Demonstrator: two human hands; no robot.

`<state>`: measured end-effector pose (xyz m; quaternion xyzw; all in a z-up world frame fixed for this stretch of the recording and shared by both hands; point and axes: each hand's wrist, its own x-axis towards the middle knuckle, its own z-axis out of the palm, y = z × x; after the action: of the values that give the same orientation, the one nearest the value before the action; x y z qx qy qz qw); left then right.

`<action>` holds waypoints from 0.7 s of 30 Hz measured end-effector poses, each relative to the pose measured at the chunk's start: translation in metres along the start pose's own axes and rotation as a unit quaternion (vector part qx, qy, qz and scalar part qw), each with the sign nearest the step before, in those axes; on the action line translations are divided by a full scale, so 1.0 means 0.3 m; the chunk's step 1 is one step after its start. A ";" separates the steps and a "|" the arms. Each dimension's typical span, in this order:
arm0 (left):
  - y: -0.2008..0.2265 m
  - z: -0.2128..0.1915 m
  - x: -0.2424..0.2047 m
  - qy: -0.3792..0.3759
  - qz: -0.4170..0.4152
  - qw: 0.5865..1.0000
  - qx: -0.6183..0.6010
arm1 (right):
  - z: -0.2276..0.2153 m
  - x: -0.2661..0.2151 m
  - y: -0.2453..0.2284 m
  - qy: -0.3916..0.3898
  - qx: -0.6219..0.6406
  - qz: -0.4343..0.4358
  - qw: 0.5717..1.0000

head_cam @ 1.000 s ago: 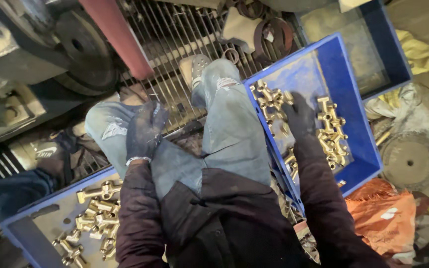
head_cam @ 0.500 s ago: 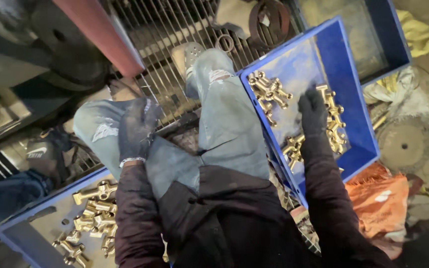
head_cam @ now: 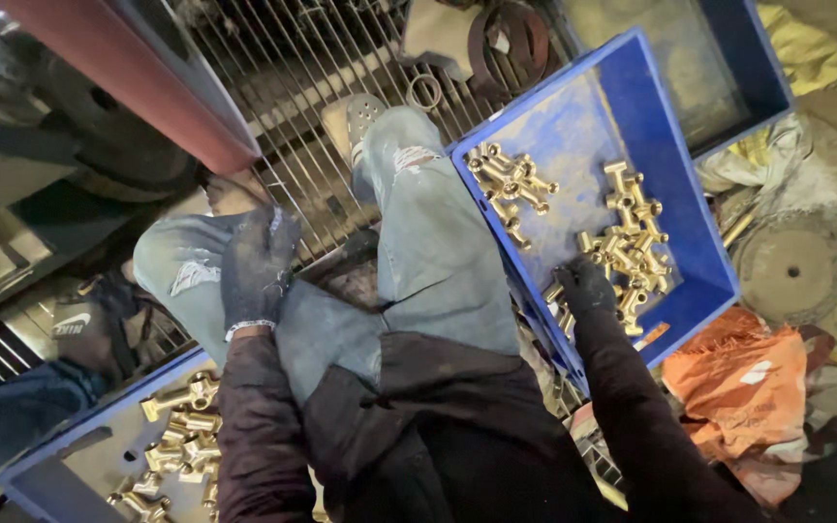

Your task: The person sits on the floor and repeatedly picks up brass-colored metal fittings from a blue bin, presses them against a rotating grinding wheel to smooth edges, and places the finished pieces into a second blue bin.

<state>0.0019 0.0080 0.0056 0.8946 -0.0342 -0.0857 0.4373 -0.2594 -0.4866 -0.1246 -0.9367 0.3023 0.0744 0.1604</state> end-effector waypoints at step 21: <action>0.004 -0.002 -0.024 0.001 -0.015 1.000 -0.003 | -0.180 0.471 -0.489 0.123 -0.110 -0.189 0.968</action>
<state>-0.0050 0.0088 0.0078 0.8935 -0.0197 -0.0917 0.4391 -0.0567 -0.4695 -0.0700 -0.9907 0.1269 -0.0404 0.0293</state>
